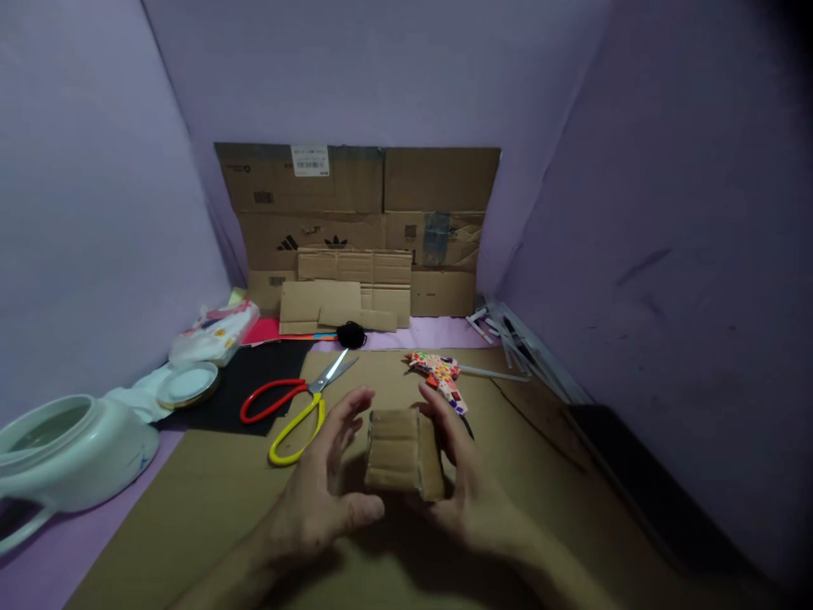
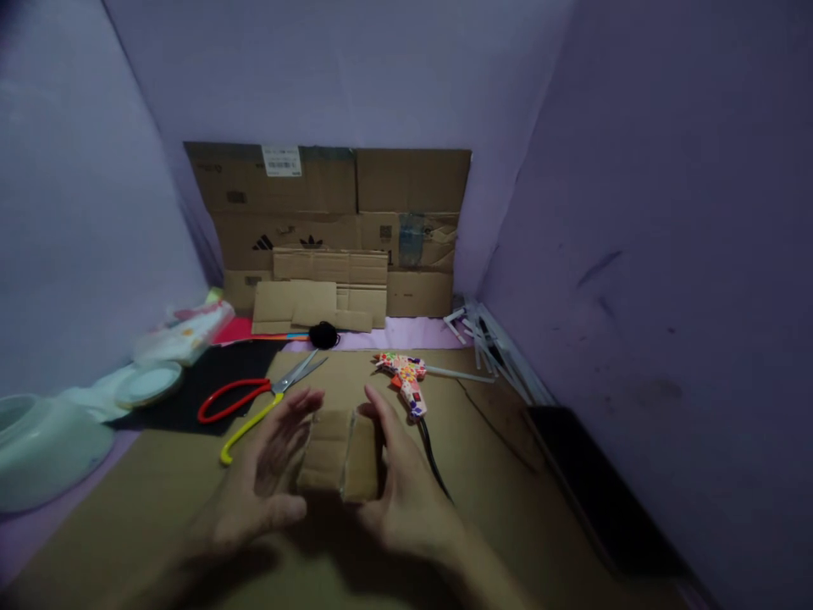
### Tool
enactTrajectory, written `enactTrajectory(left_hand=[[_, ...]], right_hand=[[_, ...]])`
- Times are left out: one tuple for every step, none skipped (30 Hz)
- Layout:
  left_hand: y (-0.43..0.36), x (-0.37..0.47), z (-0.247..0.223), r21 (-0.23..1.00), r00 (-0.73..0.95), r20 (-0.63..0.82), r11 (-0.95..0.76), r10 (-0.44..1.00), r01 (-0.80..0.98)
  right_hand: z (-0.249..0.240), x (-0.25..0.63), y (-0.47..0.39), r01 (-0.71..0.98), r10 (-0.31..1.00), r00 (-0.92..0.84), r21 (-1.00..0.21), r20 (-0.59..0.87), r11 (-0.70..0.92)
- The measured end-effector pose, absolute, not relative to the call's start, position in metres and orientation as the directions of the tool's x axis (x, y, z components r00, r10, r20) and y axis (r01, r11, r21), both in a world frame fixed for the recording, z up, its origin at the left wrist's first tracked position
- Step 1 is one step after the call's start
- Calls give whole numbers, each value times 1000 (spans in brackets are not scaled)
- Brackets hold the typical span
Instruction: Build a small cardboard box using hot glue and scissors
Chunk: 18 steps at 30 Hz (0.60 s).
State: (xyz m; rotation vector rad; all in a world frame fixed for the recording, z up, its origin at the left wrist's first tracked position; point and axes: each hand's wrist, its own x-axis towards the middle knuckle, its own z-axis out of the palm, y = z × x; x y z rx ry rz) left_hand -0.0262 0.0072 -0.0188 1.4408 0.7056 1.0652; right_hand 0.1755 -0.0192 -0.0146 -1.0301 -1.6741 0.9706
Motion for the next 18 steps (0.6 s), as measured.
enactTrajectory(left_hand=[[8,-27,-17,976,414,214,-181,885,-119],[8,-28,-15,978,421,207,-186,883,-89],[8,-29,-14,979,426,201,-190,882,-70],[8,-29,-14,981,430,195,-185,882,-64],[7,-29,-15,982,431,186,-172,883,-73],[6,-28,-16,984,429,175,-152,886,-88],[5,-27,-17,987,421,156,-127,893,-97],[4,-26,-18,991,411,129,-98,903,-94],[3,-25,-19,994,398,96,-68,912,-83],[2,-23,-19,997,384,63,-39,921,-72],[1,-22,-18,998,373,34,-10,927,-67],[1,-20,-16,997,364,6,21,932,-71],[1,-19,-14,995,356,-23,55,934,-81],[1,-19,-12,992,351,-49,87,935,-94],[1,-19,-10,988,341,-70,112,937,-106],[2,-19,-9,985,332,-87,131,939,-112],[3,-19,-8,983,323,-98,141,941,-114],[3,-19,-8,983,317,-102,143,943,-111]], right_hand=[[-16,177,-18,283,907,-238,-868,349,408],[-17,179,-17,349,880,-252,-811,402,470],[-19,181,-16,404,851,-272,-749,450,525],[-20,182,-14,445,819,-296,-688,492,574],[-22,183,-12,474,790,-321,-634,523,612],[-23,184,-11,494,765,-346,-588,543,641],[-24,184,-10,509,746,-369,-551,555,662],[-24,184,-10,519,734,-385,-526,560,674],[-25,184,-10,526,730,-390,-515,561,677],[-25,184,-10,530,732,-390,-514,559,675],[-25,184,-10,532,737,-388,-519,554,670],[-25,183,-11,528,742,-388,-528,546,665],[-25,183,-12,524,751,-386,-543,535,656],[-24,183,-12,521,761,-385,-558,522,646],[-24,182,-13,520,770,-384,-570,509,636],[-23,182,-13,520,778,-383,-580,499,628],[-22,181,-13,522,783,-380,-585,492,621],[-22,181,-13,528,786,-377,-584,490,617]])
